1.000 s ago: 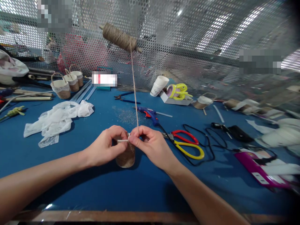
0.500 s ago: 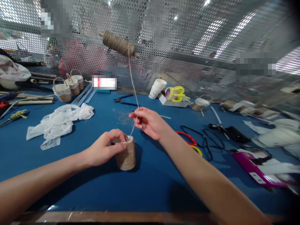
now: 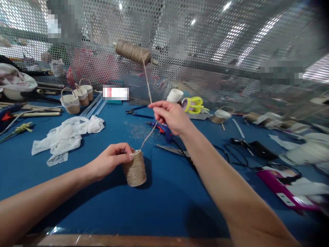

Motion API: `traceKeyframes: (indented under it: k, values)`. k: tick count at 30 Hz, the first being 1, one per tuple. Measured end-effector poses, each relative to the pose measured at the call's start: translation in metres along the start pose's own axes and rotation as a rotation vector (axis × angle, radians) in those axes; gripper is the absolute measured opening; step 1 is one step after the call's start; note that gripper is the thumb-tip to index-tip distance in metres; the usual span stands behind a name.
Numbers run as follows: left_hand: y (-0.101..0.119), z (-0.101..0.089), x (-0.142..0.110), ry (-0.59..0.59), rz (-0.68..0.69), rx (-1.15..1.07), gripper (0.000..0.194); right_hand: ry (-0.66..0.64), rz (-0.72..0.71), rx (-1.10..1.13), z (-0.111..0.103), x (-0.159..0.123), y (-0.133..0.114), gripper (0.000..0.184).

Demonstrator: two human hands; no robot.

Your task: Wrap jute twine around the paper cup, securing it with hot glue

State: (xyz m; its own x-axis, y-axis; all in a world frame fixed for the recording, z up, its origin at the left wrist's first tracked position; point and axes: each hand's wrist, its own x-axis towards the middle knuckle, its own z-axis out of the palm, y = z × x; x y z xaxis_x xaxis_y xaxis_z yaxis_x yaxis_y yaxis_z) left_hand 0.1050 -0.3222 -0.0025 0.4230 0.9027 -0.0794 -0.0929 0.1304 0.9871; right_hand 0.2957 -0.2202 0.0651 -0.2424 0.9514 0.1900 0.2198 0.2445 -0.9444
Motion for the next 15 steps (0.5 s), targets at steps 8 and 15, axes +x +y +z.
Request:
traceKeyframes:
  k: [8, 15]
  values:
    - [0.011, 0.003, -0.009, -0.267, -0.066, -0.016, 0.014, -0.681, -0.061, -0.858, 0.01, -0.071, 0.007, 0.031]
    - [0.013, 0.004, -0.013, -0.578, -0.152, -0.012, 0.01, -1.236, 0.06, -0.706, 0.012, -0.091, -0.003, 0.022]
